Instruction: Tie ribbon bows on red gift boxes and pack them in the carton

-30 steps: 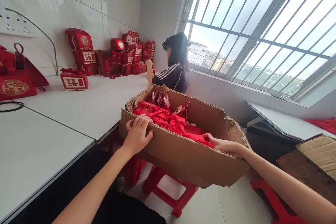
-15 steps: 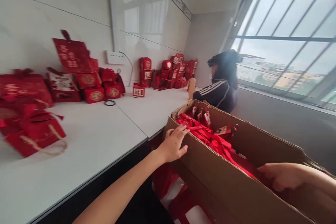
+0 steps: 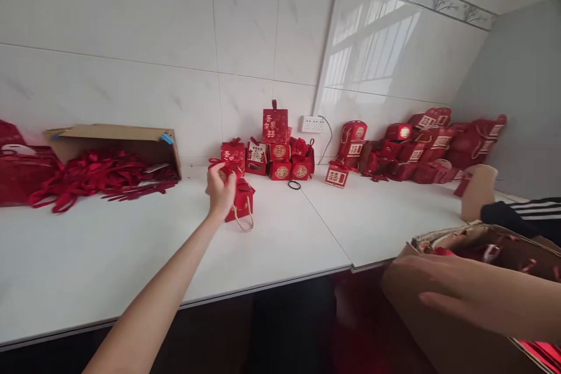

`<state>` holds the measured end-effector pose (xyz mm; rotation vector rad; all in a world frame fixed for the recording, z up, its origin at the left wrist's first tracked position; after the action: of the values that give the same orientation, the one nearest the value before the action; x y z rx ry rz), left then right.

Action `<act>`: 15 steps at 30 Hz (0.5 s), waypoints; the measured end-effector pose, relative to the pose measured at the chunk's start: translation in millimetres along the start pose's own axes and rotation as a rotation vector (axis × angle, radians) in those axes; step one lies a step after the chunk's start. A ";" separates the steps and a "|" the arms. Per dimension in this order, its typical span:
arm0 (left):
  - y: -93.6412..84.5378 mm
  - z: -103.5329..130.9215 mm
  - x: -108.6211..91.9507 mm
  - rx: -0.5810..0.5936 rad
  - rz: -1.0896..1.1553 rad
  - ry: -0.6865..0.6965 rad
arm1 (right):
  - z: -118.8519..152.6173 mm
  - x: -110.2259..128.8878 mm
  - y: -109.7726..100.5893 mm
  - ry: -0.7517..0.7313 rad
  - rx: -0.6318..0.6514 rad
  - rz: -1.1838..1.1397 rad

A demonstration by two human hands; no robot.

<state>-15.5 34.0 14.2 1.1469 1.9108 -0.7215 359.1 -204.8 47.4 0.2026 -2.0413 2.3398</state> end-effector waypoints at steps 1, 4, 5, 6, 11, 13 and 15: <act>-9.9 -8.6 14.3 -0.025 0.006 -0.058 | -17.5 23.2 -1.8 -0.069 0.113 0.007; -26.6 -18.2 48.2 0.045 0.044 -0.146 | -72.8 84.0 -7.2 -0.250 0.233 -0.019; -27.9 -17.4 55.6 0.097 0.059 -0.158 | -92.6 100.6 -8.0 -0.307 0.225 -0.031; -27.7 -15.6 61.1 0.154 0.073 -0.165 | -112.9 115.1 -7.9 -0.353 0.210 -0.056; -18.3 -1.9 67.7 0.401 0.091 -0.167 | -209.6 159.0 5.1 -0.409 0.034 -0.411; -16.7 4.2 64.1 0.489 0.087 -0.164 | -239.1 166.3 13.9 -0.371 -0.036 -0.590; -17.3 11.2 57.7 0.574 0.087 -0.162 | -260.2 169.6 22.7 -0.347 -0.064 -0.750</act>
<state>-44.1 44.2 -39.1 1.4487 1.5465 -1.3235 168.2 38.5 10.8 1.2017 -1.7038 1.8416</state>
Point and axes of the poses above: each hand's wrist, its own z-axis away from the middle knuckle, its own y-axis out of the palm, x = y × z, the point moved 1 cm from there along -z, towards the middle knuckle, and after that the axes turned 1 degree about x, right-handed, at the moved point
